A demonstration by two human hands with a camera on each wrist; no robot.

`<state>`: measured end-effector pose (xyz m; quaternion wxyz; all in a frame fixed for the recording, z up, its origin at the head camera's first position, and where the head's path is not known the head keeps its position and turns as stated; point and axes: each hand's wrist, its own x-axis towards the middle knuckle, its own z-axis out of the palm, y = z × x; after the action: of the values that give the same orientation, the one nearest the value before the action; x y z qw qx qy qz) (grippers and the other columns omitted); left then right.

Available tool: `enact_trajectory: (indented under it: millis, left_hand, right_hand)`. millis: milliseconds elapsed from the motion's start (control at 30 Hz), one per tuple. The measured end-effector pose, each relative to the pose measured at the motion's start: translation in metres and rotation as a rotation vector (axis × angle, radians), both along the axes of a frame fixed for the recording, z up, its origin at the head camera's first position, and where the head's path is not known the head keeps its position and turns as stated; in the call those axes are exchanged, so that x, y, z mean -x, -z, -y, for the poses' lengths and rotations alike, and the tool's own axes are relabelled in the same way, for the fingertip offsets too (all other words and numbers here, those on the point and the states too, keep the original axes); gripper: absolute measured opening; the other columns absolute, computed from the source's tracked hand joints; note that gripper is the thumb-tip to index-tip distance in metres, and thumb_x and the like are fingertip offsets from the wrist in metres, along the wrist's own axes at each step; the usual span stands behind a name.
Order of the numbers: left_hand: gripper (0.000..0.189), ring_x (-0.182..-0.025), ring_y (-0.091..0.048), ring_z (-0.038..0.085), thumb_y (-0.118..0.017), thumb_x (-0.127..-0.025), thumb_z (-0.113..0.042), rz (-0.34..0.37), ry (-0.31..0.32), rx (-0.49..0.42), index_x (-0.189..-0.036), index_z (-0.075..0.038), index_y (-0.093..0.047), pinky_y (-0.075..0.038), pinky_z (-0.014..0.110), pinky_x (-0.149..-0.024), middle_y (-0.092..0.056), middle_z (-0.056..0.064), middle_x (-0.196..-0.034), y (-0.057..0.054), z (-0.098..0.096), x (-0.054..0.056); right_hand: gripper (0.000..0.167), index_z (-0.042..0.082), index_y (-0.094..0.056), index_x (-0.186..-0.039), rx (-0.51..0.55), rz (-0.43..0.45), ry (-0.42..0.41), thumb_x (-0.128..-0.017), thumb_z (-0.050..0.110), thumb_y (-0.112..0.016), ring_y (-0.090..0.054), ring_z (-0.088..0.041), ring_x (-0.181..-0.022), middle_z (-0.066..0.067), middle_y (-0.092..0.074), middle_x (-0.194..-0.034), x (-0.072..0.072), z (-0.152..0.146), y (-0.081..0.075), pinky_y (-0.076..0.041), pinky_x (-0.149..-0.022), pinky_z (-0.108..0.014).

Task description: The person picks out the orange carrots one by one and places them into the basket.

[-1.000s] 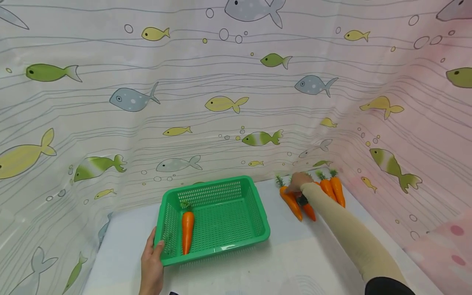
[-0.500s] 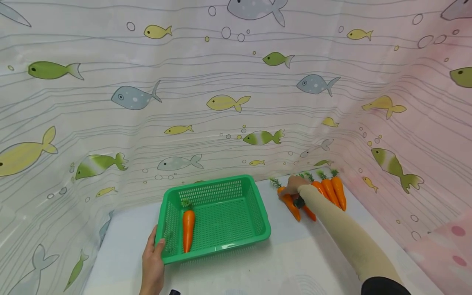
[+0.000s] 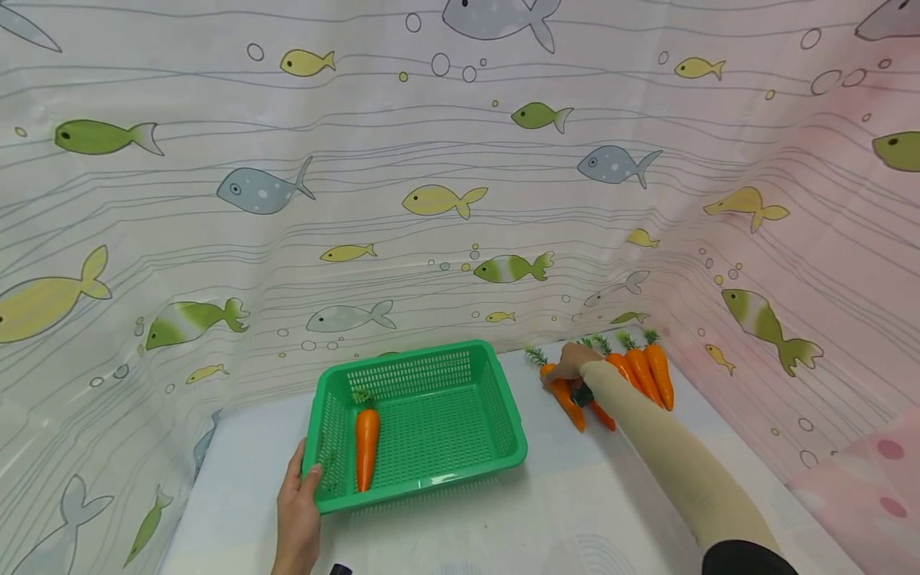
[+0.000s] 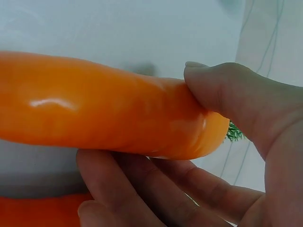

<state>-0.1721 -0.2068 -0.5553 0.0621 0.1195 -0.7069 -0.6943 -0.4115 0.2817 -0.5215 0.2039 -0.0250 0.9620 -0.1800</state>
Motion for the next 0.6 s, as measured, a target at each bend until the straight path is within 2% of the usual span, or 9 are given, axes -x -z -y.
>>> enact_trajectory:
  millis: [133,233,467,600]
  left_hand:
    - [0.062,-0.166,-0.007,0.024,-0.032,-0.118,-0.026,0.010,-0.004,0.006,-0.173,-0.021,-0.005,-0.013,0.054,-0.132,-0.011,-0.002,-0.179,0.0000,0.0003,-0.0004]
    - [0.062,-0.166,-0.007,0.024,-0.032,-0.118,-0.027,0.016,-0.001,0.008,-0.173,-0.021,-0.005,-0.014,0.055,-0.132,-0.010,-0.002,-0.179,0.0002,-0.0001,-0.0006]
    - [0.062,-0.165,-0.009,0.022,-0.033,-0.118,-0.029,0.029,-0.006,0.006,-0.173,-0.021,-0.006,-0.016,0.052,-0.132,-0.013,-0.003,-0.178,0.0009,-0.0003,-0.0010]
    - [0.062,-0.166,-0.007,0.027,-0.033,-0.117,-0.026,0.006,-0.010,0.005,-0.173,-0.019,-0.006,-0.014,0.058,-0.132,-0.012,0.002,-0.179,0.0000,-0.0008,-0.0014]
  right_hand:
    - [0.052,0.001,-0.077,-0.104,-0.013,-0.005,0.015,-0.085,0.048,-0.087,-0.066,-0.020,-0.071,-0.007,-0.072,-0.085,0.0017,0.0002,0.0027,-0.052,-0.063,-0.030]
    - [0.051,0.001,-0.076,-0.103,-0.010,-0.006,0.029,-0.083,0.047,-0.088,-0.067,-0.021,-0.071,-0.007,-0.072,-0.087,0.0017,0.0009,0.0053,-0.053,-0.063,-0.031]
    - [0.046,0.003,-0.079,-0.098,-0.006,-0.021,0.019,-0.084,0.047,-0.088,-0.067,-0.021,-0.068,-0.007,-0.073,-0.083,0.0024,0.0006,0.0088,-0.055,-0.059,-0.031]
    - [0.042,0.007,-0.081,-0.090,-0.009,-0.028,0.005,-0.085,0.048,-0.086,-0.062,-0.017,-0.065,-0.002,-0.070,-0.075,0.0015,-0.0009,0.0068,-0.051,-0.058,-0.028]
